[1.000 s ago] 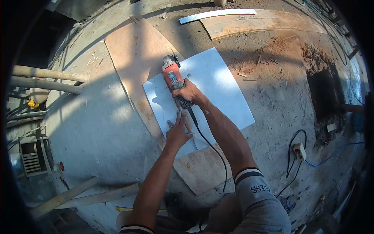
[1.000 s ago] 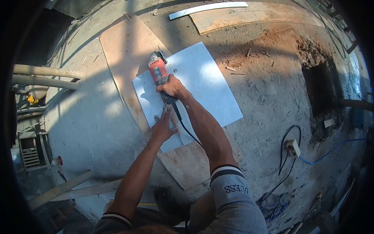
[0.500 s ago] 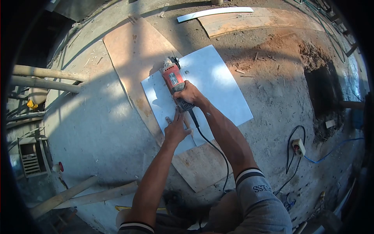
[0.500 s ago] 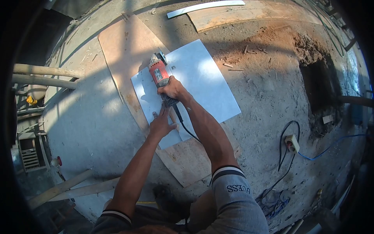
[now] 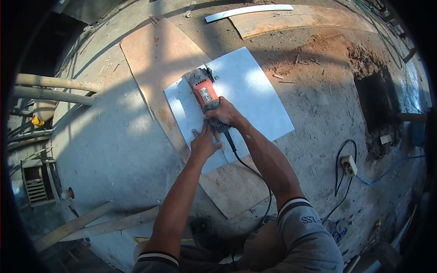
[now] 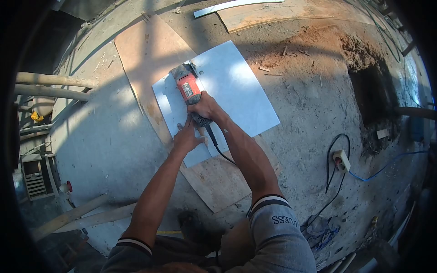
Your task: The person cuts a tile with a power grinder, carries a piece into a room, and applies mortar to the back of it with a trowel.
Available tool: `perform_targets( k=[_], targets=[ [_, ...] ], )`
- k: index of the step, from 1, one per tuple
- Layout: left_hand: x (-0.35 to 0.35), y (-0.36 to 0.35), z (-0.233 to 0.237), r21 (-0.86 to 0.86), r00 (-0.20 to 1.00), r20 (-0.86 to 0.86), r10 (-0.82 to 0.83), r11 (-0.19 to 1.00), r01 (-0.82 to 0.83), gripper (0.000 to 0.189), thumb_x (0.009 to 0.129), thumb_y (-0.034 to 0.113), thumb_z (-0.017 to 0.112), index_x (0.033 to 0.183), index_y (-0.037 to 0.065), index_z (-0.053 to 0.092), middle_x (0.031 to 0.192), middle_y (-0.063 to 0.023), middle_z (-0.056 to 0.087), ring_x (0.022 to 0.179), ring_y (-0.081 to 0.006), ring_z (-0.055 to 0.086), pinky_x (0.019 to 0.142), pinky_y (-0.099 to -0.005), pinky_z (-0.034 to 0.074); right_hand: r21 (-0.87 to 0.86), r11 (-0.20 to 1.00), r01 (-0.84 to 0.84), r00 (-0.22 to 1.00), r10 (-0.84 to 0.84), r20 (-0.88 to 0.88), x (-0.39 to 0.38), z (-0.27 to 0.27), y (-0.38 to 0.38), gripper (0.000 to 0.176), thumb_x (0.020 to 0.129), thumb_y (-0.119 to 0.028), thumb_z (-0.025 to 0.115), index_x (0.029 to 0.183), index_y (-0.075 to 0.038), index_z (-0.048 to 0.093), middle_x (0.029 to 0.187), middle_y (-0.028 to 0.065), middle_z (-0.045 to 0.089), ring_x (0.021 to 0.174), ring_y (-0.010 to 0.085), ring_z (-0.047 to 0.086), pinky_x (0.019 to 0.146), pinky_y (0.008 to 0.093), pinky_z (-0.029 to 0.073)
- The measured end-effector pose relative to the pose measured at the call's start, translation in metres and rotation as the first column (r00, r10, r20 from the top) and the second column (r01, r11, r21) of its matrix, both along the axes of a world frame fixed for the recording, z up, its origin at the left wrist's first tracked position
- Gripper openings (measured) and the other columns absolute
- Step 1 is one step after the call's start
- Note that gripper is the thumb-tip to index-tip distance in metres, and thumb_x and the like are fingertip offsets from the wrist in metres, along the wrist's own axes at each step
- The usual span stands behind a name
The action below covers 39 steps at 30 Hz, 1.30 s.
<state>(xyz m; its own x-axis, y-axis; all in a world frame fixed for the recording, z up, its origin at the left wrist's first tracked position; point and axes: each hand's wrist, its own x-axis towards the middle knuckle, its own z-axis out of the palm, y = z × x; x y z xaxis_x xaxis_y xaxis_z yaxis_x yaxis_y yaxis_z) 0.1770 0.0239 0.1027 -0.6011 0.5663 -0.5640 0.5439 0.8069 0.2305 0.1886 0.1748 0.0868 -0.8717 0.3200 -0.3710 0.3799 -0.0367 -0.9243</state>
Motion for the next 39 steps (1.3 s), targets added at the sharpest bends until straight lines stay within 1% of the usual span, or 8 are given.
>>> perform_targets(
  k=[8, 14, 16, 26, 29, 34, 37, 39],
  targets=[
    [0.000, -0.004, -0.009, 0.036, 0.995, -0.096, 0.002, 0.999, 0.002, 0.098, 0.063, 0.037, 0.077, 0.139, 0.009, 0.022, 0.149, -0.0052, 0.017, 0.116, -0.0315, 0.050, 0.095, -0.0456, 0.042, 0.013, 0.999, -0.046, 0.999, 0.046, 0.027, 0.017, -0.015, -0.005, 0.062, 0.056, -0.024, 0.074, 0.101, 0.012, 0.052, 0.091, 0.0221, 0.062, 0.084, 0.0267, 0.061, 0.077, 0.0330, 0.048],
    [-0.003, -0.003, -0.010, 0.047, 0.995, 0.060, 0.076, 0.996, -0.079, 0.101, 0.061, 0.037, 0.077, 0.140, 0.014, 0.020, 0.149, -0.0045, 0.018, 0.117, -0.0280, 0.049, 0.097, -0.0453, 0.041, 0.064, 0.996, -0.061, 0.997, 0.058, 0.049, 0.041, -0.004, -0.011, 0.070, 0.055, -0.028, 0.073, 0.108, 0.012, 0.048, 0.095, 0.0227, 0.061, 0.088, 0.0291, 0.060, 0.080, 0.0336, 0.047],
    [-0.002, -0.006, -0.020, 0.120, 0.996, -0.087, -0.003, 0.993, 0.013, 0.102, 0.059, 0.038, 0.078, 0.141, 0.016, 0.021, 0.149, -0.0049, 0.019, 0.118, -0.0271, 0.049, 0.095, -0.0449, 0.043, 0.059, 0.996, -0.062, 0.997, 0.058, 0.058, 0.049, -0.003, -0.013, 0.075, 0.055, -0.029, 0.073, 0.111, 0.012, 0.046, 0.097, 0.0238, 0.060, 0.090, 0.0301, 0.059, 0.081, 0.0338, 0.047],
    [-0.001, -0.008, -0.017, 0.207, 0.997, -0.074, 0.013, 0.978, 0.002, 0.102, 0.058, 0.038, 0.078, 0.139, 0.015, 0.022, 0.148, -0.0068, 0.020, 0.122, -0.0274, 0.044, 0.097, -0.0449, 0.041, -0.007, 0.998, -0.055, 0.996, 0.056, 0.068, 0.080, -0.004, -0.024, 0.081, 0.056, -0.029, 0.073, 0.117, 0.012, 0.040, 0.102, 0.0246, 0.057, 0.093, 0.0303, 0.058, 0.084, 0.0335, 0.046],
    [-0.004, -0.012, -0.026, 0.248, 1.000, -0.025, 0.012, 0.969, -0.006, 0.110, 0.058, 0.036, 0.079, 0.143, 0.016, 0.011, 0.148, -0.0055, 0.020, 0.126, -0.0289, 0.040, 0.101, -0.0460, 0.037, 0.025, 0.998, -0.052, 0.995, 0.050, 0.083, 0.089, -0.002, -0.026, 0.082, 0.055, -0.031, 0.073, 0.117, 0.012, 0.040, 0.101, 0.0247, 0.058, 0.092, 0.0306, 0.059, 0.082, 0.0336, 0.046],
    [0.001, -0.001, -0.007, 0.029, 0.998, -0.048, 0.039, 0.999, -0.038, 0.110, 0.060, 0.038, 0.078, 0.143, 0.016, 0.009, 0.147, -0.0049, 0.022, 0.126, -0.0421, 0.035, 0.101, -0.0479, 0.036, 0.019, 0.997, -0.072, 0.992, 0.069, 0.104, 0.104, -0.002, -0.030, 0.082, 0.055, -0.032, 0.073, 0.117, 0.011, 0.040, 0.100, 0.0251, 0.059, 0.091, 0.0308, 0.060, 0.082, 0.0335, 0.047],
    [0.007, 0.003, 0.007, 0.011, 0.995, -0.096, 0.021, 1.000, -0.020, 0.104, 0.061, 0.041, 0.077, 0.140, 0.009, 0.018, 0.149, -0.0050, 0.019, 0.119, -0.0323, 0.046, 0.099, -0.0469, 0.038, -0.002, 0.996, -0.092, 0.985, 0.091, 0.148, 0.113, 0.002, -0.031, 0.081, 0.056, -0.031, 0.073, 0.116, 0.011, 0.040, 0.098, 0.0248, 0.060, 0.090, 0.0307, 0.060, 0.081, 0.0339, 0.047],
    [0.005, 0.001, 0.005, 0.036, 0.998, -0.063, 0.031, 0.999, -0.029, 0.108, 0.061, 0.040, 0.078, 0.142, 0.012, 0.013, 0.147, -0.0055, 0.022, 0.122, -0.0397, 0.040, 0.100, -0.0474, 0.037, 0.012, 0.997, -0.079, 0.989, 0.077, 0.128, 0.119, -0.001, -0.034, 0.080, 0.055, -0.031, 0.073, 0.116, 0.010, 0.041, 0.096, 0.0246, 0.060, 0.090, 0.0317, 0.060, 0.081, 0.0344, 0.047]
  ],
)
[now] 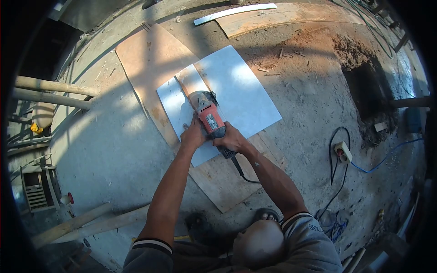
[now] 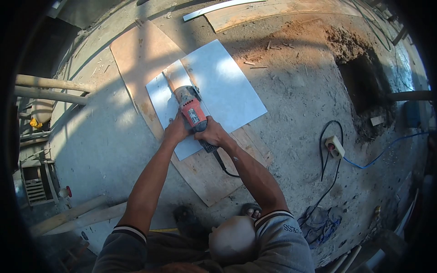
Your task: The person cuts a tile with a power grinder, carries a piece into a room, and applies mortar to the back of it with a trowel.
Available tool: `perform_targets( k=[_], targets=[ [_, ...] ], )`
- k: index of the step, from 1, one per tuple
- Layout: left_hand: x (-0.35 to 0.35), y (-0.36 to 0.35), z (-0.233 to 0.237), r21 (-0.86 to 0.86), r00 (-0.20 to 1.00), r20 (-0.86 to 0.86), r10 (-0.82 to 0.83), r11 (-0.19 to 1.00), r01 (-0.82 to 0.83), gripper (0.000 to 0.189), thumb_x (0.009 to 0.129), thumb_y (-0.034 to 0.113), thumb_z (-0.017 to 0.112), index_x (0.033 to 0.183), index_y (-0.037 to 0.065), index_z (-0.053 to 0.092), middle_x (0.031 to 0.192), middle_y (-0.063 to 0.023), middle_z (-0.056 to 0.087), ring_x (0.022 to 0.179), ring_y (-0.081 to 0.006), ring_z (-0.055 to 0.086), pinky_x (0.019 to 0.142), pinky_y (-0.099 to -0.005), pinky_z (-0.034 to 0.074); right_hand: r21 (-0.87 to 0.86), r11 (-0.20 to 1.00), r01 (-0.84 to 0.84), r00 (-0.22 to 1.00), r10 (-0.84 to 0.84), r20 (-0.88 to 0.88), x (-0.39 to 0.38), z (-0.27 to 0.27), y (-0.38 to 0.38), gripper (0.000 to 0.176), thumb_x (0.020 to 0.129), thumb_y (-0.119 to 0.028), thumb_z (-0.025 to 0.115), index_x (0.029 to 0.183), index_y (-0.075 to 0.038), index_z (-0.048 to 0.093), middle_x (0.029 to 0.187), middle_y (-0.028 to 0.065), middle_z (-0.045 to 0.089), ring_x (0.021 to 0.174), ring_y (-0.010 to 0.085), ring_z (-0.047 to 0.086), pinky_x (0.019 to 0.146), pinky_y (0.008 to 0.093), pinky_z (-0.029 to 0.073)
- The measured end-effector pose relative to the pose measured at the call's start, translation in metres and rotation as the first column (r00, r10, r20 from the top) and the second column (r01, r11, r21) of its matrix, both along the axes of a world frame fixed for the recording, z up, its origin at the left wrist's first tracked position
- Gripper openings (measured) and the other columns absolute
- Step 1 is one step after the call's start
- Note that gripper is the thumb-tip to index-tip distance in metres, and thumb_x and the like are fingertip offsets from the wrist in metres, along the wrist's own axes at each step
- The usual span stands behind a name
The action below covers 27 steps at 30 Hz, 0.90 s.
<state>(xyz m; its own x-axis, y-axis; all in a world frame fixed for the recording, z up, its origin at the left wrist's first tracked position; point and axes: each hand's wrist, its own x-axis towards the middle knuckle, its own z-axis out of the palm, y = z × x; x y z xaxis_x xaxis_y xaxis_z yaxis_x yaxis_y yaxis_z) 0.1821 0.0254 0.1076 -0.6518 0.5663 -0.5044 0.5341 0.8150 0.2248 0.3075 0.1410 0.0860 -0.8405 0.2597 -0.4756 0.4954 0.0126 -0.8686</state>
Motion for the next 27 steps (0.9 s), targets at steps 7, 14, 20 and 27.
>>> perform_targets(
  k=[7, 14, 20, 27],
  targets=[
    [0.001, -0.001, 0.001, 0.004, 0.998, 0.036, 0.053, 0.999, -0.054, 0.111, 0.059, 0.043, 0.079, 0.143, 0.017, 0.012, 0.145, -0.0067, 0.029, 0.125, -0.0459, 0.034, 0.103, -0.0483, 0.033, 0.032, 0.999, -0.011, 1.000, 0.010, 0.023, 0.023, -0.003, -0.006, 0.081, 0.056, -0.031, 0.073, 0.117, 0.010, 0.040, 0.100, 0.0257, 0.059, 0.093, 0.0337, 0.059, 0.083, 0.0349, 0.045],
    [0.001, -0.008, -0.010, 0.110, 0.994, -0.093, -0.052, 0.992, 0.062, 0.102, 0.061, 0.045, 0.077, 0.141, 0.017, 0.020, 0.143, -0.0071, 0.033, 0.126, -0.0388, 0.037, 0.101, -0.0475, 0.034, -0.024, 1.000, 0.008, 0.999, -0.007, 0.034, 0.045, 0.003, -0.013, 0.077, 0.057, -0.026, 0.073, 0.118, 0.008, 0.040, 0.096, 0.0193, 0.059, 0.089, 0.0276, 0.058, 0.080, 0.0338, 0.046],
    [-0.004, -0.010, -0.017, 0.035, 0.995, -0.082, -0.051, 0.998, 0.053, 0.099, 0.060, 0.047, 0.077, 0.139, 0.013, 0.027, 0.145, -0.0044, 0.029, 0.117, -0.0323, 0.048, 0.089, -0.0459, 0.046, -0.026, 1.000, 0.001, 0.999, 0.000, 0.036, 0.062, 0.003, -0.018, 0.080, 0.057, -0.028, 0.073, 0.121, 0.007, 0.039, 0.098, 0.0215, 0.059, 0.092, 0.0307, 0.058, 0.082, 0.0347, 0.045],
    [0.000, -0.009, -0.012, 0.038, 0.989, -0.127, -0.074, 0.996, 0.080, 0.092, 0.066, 0.044, 0.073, 0.138, 0.012, 0.027, 0.141, -0.0072, 0.035, 0.106, -0.0346, 0.056, 0.083, -0.0449, 0.047, -0.026, 0.999, 0.023, 1.000, -0.023, -0.010, 0.087, 0.001, -0.027, 0.082, 0.057, -0.030, 0.072, 0.122, 0.007, 0.039, 0.102, 0.0239, 0.058, 0.096, 0.0324, 0.058, 0.084, 0.0351, 0.044]
  ],
)
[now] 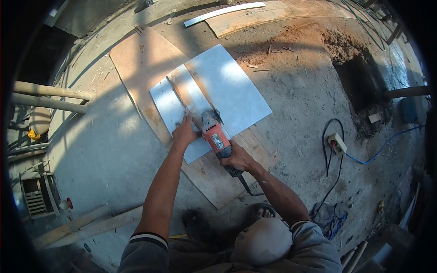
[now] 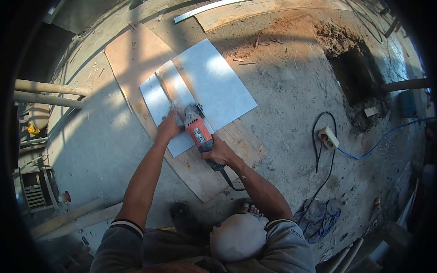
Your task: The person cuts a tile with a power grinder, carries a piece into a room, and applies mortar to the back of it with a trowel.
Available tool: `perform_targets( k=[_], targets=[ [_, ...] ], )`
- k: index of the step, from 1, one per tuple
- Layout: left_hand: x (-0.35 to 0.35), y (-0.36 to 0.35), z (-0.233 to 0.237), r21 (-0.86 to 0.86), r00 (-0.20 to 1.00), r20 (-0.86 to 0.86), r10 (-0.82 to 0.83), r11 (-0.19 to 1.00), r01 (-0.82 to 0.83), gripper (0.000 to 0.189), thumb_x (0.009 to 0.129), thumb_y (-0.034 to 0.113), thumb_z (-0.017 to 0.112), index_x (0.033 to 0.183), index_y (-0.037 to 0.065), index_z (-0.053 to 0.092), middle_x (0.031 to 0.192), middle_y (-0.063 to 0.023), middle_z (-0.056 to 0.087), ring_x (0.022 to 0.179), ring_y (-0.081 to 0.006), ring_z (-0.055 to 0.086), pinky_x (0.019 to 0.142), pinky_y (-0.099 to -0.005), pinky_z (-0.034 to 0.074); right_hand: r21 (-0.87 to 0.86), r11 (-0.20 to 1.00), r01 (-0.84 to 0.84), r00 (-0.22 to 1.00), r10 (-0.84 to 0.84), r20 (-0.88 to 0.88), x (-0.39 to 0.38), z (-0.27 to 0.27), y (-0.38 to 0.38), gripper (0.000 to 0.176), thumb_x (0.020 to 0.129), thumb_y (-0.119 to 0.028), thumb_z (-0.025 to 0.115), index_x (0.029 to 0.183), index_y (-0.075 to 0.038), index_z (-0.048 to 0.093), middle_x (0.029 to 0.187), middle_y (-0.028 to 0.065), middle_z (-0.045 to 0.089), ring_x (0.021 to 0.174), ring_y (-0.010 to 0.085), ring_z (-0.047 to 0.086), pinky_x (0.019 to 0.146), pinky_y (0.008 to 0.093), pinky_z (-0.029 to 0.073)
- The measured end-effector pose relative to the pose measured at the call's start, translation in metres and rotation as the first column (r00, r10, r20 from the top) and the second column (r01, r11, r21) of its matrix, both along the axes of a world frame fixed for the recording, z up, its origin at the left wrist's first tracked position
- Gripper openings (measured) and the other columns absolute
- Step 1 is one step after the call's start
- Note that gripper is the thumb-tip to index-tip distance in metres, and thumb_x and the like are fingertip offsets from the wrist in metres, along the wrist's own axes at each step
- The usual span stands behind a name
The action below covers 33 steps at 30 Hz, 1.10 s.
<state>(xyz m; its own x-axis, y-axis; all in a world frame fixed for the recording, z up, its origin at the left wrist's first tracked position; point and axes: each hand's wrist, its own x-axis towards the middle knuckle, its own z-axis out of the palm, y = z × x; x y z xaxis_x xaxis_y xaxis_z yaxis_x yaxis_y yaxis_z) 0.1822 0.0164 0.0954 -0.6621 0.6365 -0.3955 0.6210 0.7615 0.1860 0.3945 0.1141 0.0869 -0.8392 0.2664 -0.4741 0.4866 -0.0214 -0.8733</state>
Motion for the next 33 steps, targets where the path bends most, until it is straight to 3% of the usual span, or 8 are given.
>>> perform_targets(
  k=[8, 19, 30, 33],
  targets=[
    [-0.002, 0.003, -0.004, -0.067, 0.999, 0.027, 0.031, 0.997, -0.029, 0.097, 0.065, 0.047, 0.074, 0.140, 0.013, 0.023, 0.144, -0.0050, 0.031, 0.118, -0.0335, 0.047, 0.090, -0.0449, 0.044, -0.008, 1.000, -0.018, 0.998, 0.018, 0.056, 0.025, 0.014, -0.004, 0.078, 0.057, -0.029, 0.072, 0.120, 0.006, 0.042, 0.100, 0.0227, 0.058, 0.094, 0.0316, 0.058, 0.083, 0.0348, 0.044],
    [-0.004, 0.002, -0.003, -0.073, 0.998, 0.065, 0.024, 0.997, -0.020, 0.106, 0.060, 0.052, 0.074, 0.141, 0.013, 0.019, 0.149, -0.0019, 0.020, 0.123, -0.0412, 0.039, 0.095, -0.0463, 0.041, -0.002, 1.000, -0.021, 0.996, 0.021, 0.091, 0.056, 0.011, -0.014, 0.077, 0.056, -0.030, 0.073, 0.117, 0.006, 0.042, 0.098, 0.0227, 0.059, 0.093, 0.0323, 0.058, 0.082, 0.0350, 0.044],
    [-0.005, 0.002, -0.007, -0.064, 0.998, 0.054, 0.028, 0.998, -0.024, 0.102, 0.062, 0.050, 0.074, 0.142, 0.016, 0.019, 0.148, -0.0003, 0.024, 0.124, -0.0409, 0.039, 0.094, -0.0468, 0.042, -0.023, 1.000, -0.015, 0.995, 0.017, 0.099, 0.089, 0.021, -0.024, 0.078, 0.056, -0.030, 0.074, 0.119, 0.004, 0.043, 0.101, 0.0186, 0.058, 0.095, 0.0285, 0.056, 0.085, 0.0354, 0.043],
    [-0.001, 0.002, -0.001, -0.080, 0.997, 0.061, 0.050, 0.996, -0.045, 0.102, 0.062, 0.048, 0.075, 0.142, 0.017, 0.019, 0.147, -0.0010, 0.026, 0.125, -0.0386, 0.039, 0.095, -0.0463, 0.041, -0.050, 0.999, -0.014, 0.995, 0.019, 0.101, 0.103, 0.018, -0.026, 0.080, 0.057, -0.029, 0.073, 0.121, 0.007, 0.041, 0.100, 0.0213, 0.059, 0.094, 0.0299, 0.058, 0.084, 0.0342, 0.044]
  ],
)
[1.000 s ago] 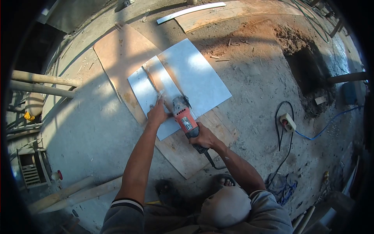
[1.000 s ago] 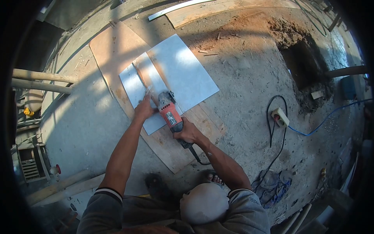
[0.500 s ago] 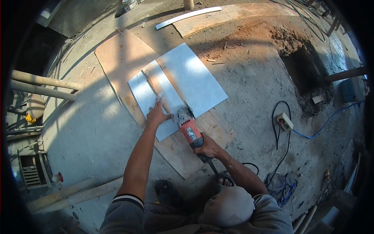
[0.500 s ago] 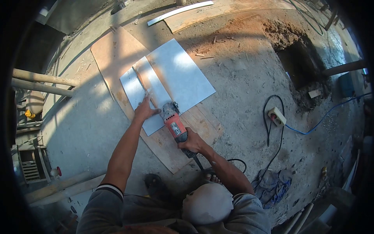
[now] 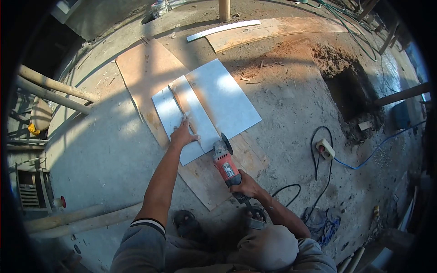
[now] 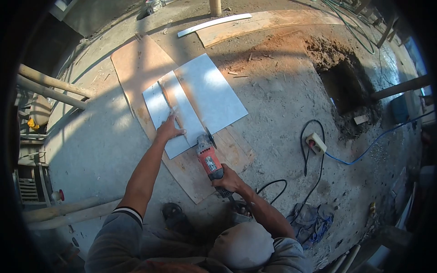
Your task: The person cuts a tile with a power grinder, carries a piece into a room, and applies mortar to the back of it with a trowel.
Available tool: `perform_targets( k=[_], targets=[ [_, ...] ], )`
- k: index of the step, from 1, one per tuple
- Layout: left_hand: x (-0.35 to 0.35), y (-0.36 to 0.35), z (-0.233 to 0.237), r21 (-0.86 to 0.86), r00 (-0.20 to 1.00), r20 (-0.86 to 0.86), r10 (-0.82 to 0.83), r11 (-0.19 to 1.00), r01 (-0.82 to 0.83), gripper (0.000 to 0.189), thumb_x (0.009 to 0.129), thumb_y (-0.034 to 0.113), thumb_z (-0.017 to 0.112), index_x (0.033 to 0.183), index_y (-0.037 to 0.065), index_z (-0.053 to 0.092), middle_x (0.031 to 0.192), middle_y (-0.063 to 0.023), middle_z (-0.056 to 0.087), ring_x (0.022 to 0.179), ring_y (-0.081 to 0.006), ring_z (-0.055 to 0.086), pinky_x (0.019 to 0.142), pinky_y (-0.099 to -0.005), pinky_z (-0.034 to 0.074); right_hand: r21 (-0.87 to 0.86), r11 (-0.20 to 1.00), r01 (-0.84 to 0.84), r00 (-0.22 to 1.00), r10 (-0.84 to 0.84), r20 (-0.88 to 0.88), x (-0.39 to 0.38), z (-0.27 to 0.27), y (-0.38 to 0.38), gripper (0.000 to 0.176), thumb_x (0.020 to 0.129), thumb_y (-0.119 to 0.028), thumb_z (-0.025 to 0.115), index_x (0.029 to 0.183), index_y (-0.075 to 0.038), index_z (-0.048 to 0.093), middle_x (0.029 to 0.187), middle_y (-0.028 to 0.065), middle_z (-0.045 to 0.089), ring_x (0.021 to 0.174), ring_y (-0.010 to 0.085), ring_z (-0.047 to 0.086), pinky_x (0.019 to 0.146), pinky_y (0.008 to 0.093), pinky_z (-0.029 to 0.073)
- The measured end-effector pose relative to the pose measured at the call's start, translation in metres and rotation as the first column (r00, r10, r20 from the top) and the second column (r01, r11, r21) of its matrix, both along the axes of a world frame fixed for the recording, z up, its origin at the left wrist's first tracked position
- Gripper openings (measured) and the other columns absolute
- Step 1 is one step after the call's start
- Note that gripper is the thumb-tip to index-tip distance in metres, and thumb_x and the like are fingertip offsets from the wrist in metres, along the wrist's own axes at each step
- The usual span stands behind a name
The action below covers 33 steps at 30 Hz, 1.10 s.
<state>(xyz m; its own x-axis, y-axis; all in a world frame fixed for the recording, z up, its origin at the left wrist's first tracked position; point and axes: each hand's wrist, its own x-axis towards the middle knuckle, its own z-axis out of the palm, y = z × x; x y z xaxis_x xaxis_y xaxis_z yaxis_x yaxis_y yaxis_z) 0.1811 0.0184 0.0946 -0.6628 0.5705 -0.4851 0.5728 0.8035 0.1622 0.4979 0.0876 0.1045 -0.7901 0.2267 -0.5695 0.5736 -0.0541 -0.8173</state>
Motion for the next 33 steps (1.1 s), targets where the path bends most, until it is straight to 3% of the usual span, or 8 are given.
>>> perform_targets(
  k=[6, 8, 10, 11, 14, 17, 24, 33],
  targets=[
    [-0.010, 0.001, -0.031, 0.038, 0.999, 0.042, 0.009, 0.999, -0.011, 0.101, 0.065, 0.046, 0.073, 0.143, 0.018, 0.015, 0.147, -0.0118, 0.022, 0.130, -0.0399, 0.029, 0.102, -0.0502, 0.031, -0.037, 0.992, 0.118, 0.992, -0.120, -0.043, 0.040, 0.018, -0.004, 0.073, 0.058, -0.028, 0.074, 0.118, 0.003, 0.044, 0.097, 0.0117, 0.057, 0.087, 0.0222, 0.056, 0.081, 0.0334, 0.045],
    [-0.003, 0.015, -0.028, 0.026, 0.999, 0.032, -0.001, 1.000, 0.001, 0.101, 0.066, 0.047, 0.071, 0.144, 0.018, 0.014, 0.148, -0.0152, 0.019, 0.131, -0.0430, 0.024, 0.104, -0.0530, 0.027, -0.115, 0.952, 0.284, 0.957, -0.289, -0.030, 0.054, 0.021, -0.004, 0.070, 0.058, -0.024, 0.074, 0.117, 0.002, 0.044, 0.095, 0.0102, 0.057, 0.086, 0.0201, 0.056, 0.080, 0.0325, 0.046],
    [0.029, 0.036, -0.013, 0.195, 0.925, 0.141, 0.353, 0.906, -0.376, 0.101, 0.065, 0.054, 0.068, 0.144, 0.020, 0.014, 0.148, -0.0197, 0.014, 0.132, -0.0462, 0.019, 0.107, -0.0491, 0.022, -0.139, 0.948, 0.287, 0.951, -0.299, -0.078, 0.064, 0.026, -0.001, 0.067, 0.059, -0.020, 0.073, 0.115, 0.001, 0.044, 0.094, 0.0092, 0.056, 0.084, 0.0192, 0.056, 0.079, 0.0323, 0.046],
    [0.045, 0.046, -0.007, 0.209, 0.920, 0.141, 0.365, 0.897, -0.388, 0.101, 0.065, 0.054, 0.068, 0.144, 0.020, 0.014, 0.148, -0.0197, 0.014, 0.132, -0.0462, 0.019, 0.107, -0.0491, 0.022, -0.098, 0.933, 0.346, 0.932, -0.354, -0.076, 0.068, 0.035, 0.000, 0.065, 0.059, -0.018, 0.072, 0.115, 0.001, 0.044, 0.092, 0.0087, 0.056, 0.083, 0.0186, 0.056, 0.078, 0.0322, 0.046],
    [0.075, 0.059, -0.009, 0.138, 0.922, -0.025, 0.385, 0.915, -0.379, 0.087, 0.073, 0.052, 0.061, 0.143, 0.021, 0.018, 0.149, -0.0182, 0.010, 0.133, -0.0472, 0.014, 0.105, -0.0564, 0.018, -0.073, 0.907, 0.414, 0.903, -0.419, -0.090, 0.083, 0.031, 0.005, 0.060, 0.060, -0.015, 0.070, 0.112, 0.000, 0.045, 0.089, 0.0078, 0.055, 0.077, 0.0173, 0.056, 0.072, 0.0312, 0.048],
    [0.079, 0.054, -0.039, 0.304, 0.904, -0.159, 0.397, 0.891, -0.338, 0.071, 0.079, 0.044, 0.057, 0.140, 0.020, 0.029, 0.148, -0.0190, 0.013, 0.132, -0.0478, 0.016, 0.100, -0.0592, 0.022, -0.100, 0.850, 0.517, 0.847, -0.525, -0.082, 0.094, 0.034, 0.006, 0.061, 0.060, -0.018, 0.071, 0.112, 0.001, 0.044, 0.091, 0.0089, 0.056, 0.079, 0.0185, 0.056, 0.074, 0.0312, 0.047],
    [0.070, -0.024, -0.036, 0.360, 0.849, -0.297, 0.437, 0.875, -0.324, 0.064, 0.078, 0.035, 0.058, 0.136, 0.020, 0.036, 0.143, -0.0178, 0.024, 0.124, -0.0410, 0.033, 0.095, -0.0563, 0.029, -0.143, 0.855, 0.498, 0.858, -0.510, -0.064, 0.098, 0.034, 0.010, 0.058, 0.061, -0.014, 0.070, 0.111, 0.001, 0.045, 0.090, 0.0084, 0.056, 0.076, 0.0172, 0.056, 0.069, 0.0312, 0.048],
    [0.080, -0.128, -0.039, 0.343, 0.695, -0.186, 0.694, 0.709, -0.616, 0.067, 0.076, 0.037, 0.060, 0.136, 0.021, 0.036, 0.138, -0.0167, 0.031, 0.116, -0.0400, 0.044, 0.097, -0.0550, 0.030, -0.062, 0.941, 0.334, 0.926, -0.340, -0.166, 0.067, 0.031, 0.005, 0.058, 0.061, -0.014, 0.072, 0.110, 0.000, 0.045, 0.090, 0.0080, 0.056, 0.078, 0.0176, 0.056, 0.071, 0.0306, 0.048]
  ],
)
